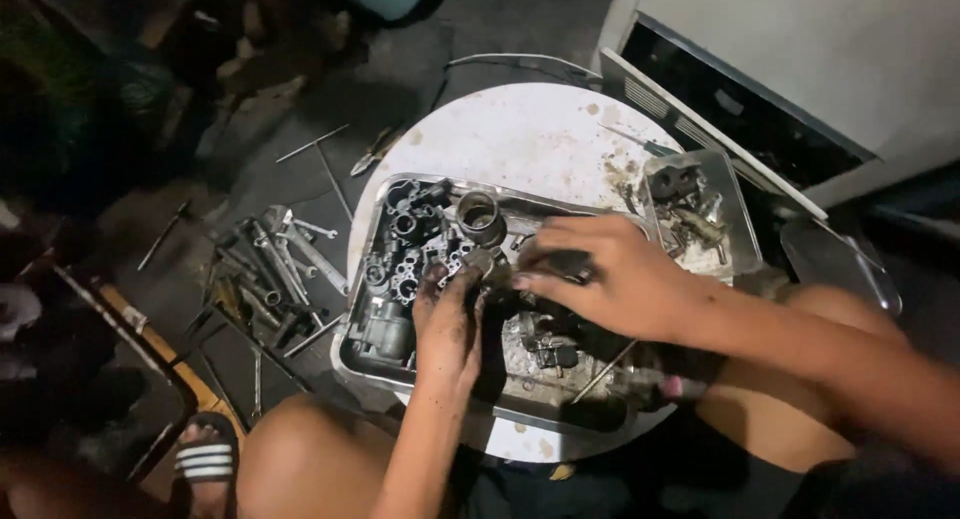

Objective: The person cleans a disassembled engine component using a brush, scrubbing various surfaces and crevices. The person holds the part with one hand and scrubs with the other, rotating the component to access different areas.

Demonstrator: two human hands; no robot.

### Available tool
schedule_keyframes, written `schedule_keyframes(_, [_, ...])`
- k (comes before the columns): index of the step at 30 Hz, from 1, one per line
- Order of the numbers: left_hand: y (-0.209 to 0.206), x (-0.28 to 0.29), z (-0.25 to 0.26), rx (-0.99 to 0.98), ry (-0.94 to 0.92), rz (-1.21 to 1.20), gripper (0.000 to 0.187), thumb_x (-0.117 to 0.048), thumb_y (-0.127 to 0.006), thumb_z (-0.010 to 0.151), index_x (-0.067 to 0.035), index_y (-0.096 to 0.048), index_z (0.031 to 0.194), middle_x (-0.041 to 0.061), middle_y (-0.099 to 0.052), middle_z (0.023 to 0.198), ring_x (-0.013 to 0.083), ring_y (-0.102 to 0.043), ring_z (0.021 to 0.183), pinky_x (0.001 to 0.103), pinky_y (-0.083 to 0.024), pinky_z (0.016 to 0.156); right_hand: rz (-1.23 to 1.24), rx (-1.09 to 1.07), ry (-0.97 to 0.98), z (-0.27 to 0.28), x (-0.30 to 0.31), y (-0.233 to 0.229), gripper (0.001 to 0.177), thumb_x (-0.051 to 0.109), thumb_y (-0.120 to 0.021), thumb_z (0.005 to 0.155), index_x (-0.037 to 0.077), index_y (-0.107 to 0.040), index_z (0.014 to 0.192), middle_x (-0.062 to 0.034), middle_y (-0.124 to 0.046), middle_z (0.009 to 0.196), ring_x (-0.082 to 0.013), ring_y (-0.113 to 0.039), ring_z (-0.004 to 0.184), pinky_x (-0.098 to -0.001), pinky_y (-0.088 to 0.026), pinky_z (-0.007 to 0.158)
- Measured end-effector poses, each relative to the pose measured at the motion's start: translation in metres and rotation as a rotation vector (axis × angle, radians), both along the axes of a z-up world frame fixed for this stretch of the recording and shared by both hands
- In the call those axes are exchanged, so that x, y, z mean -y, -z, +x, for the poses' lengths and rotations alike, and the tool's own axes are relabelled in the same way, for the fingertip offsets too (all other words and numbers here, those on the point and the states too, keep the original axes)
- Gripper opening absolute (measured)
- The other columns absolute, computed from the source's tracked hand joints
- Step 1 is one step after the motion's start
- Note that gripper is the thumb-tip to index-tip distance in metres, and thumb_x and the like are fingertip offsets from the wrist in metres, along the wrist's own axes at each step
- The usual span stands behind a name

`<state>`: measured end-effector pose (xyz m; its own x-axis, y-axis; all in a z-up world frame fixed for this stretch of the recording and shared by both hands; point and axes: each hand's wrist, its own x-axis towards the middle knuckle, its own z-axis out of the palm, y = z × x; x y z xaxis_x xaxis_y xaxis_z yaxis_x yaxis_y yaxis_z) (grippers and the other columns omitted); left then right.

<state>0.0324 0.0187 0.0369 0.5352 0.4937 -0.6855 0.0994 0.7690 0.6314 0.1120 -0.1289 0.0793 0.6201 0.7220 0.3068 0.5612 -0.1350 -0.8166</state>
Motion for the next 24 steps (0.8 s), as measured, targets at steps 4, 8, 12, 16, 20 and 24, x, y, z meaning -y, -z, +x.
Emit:
schedule_keyframes(4, [0.016,-0.013,-0.009,0.085,0.017,0.114,0.049,0.007,-0.070,0.079,-0.002,-0.048,0.122,0.010,-0.056,0.097,0.0210,-0.057,0.090,0.033,-0.049,0.079,-0.149,0.034,-0.157,0.008,-0.036,-0.030,0.021,0.014,-0.074,0.089,-0.006,-0.075,0.095,-0.0271,-0.076,0.096,-0.0456,-0.073,0.098,-0.0517,-0.058,0.087])
schedule_keyframes(8, [0.011,-0.033,-0.028,0.101,-0.066,0.172,0.044,0.007,-0.066,0.083,-0.009,-0.050,0.121,0.005,-0.064,0.085,0.0203,-0.064,0.080,0.032,-0.048,0.071,0.016,-0.020,-0.206,0.020,-0.064,-0.028,0.015,0.015,-0.074,0.092,0.000,-0.075,0.094,-0.0191,-0.077,0.086,-0.0351,-0.075,0.075,-0.0386,-0.059,0.066])
schedule_keyframes(12, [0.019,-0.053,-0.047,0.120,-0.094,0.301,0.039,0.009,-0.066,0.086,-0.008,-0.051,0.118,0.008,-0.068,0.087,0.0207,-0.066,0.077,0.033,-0.054,0.064,-0.055,-0.076,-0.276,0.011,-0.069,-0.019,0.015,0.015,-0.075,0.090,0.001,-0.076,0.096,-0.0192,-0.078,0.089,-0.0320,-0.073,0.070,-0.0368,-0.059,0.065])
schedule_keyframes(16, [0.021,-0.061,-0.053,0.106,-0.146,0.325,0.032,-0.001,-0.065,0.092,-0.014,-0.051,0.118,0.007,-0.068,0.100,0.0205,-0.064,0.088,0.036,-0.052,0.078,-0.134,-0.103,-0.358,0.001,-0.060,-0.015,0.017,0.010,-0.077,0.085,0.001,-0.077,0.100,-0.0214,-0.079,0.093,-0.0329,-0.073,0.068,-0.0391,-0.060,0.062])
schedule_keyframes(20, [0.014,-0.067,-0.054,0.076,-0.184,0.202,0.034,-0.006,-0.064,0.092,-0.006,-0.055,0.125,0.014,-0.068,0.107,0.0243,-0.064,0.093,0.043,-0.057,0.085,0.157,0.060,-0.264,0.000,-0.038,0.007,0.022,0.014,-0.076,0.087,0.000,-0.074,0.105,-0.0219,-0.077,0.092,-0.0410,-0.076,0.079,-0.0467,-0.062,0.065])
schedule_keyframes(24, [0.006,-0.052,-0.055,0.091,-0.181,0.177,0.050,0.003,-0.065,0.085,0.008,-0.050,0.132,0.021,-0.063,0.102,0.0288,-0.064,0.090,0.048,-0.059,0.087,0.218,0.105,-0.197,-0.004,-0.017,0.017,0.020,0.016,-0.074,0.088,0.000,-0.076,0.100,-0.0214,-0.077,0.090,-0.0407,-0.076,0.078,-0.0464,-0.063,0.066])
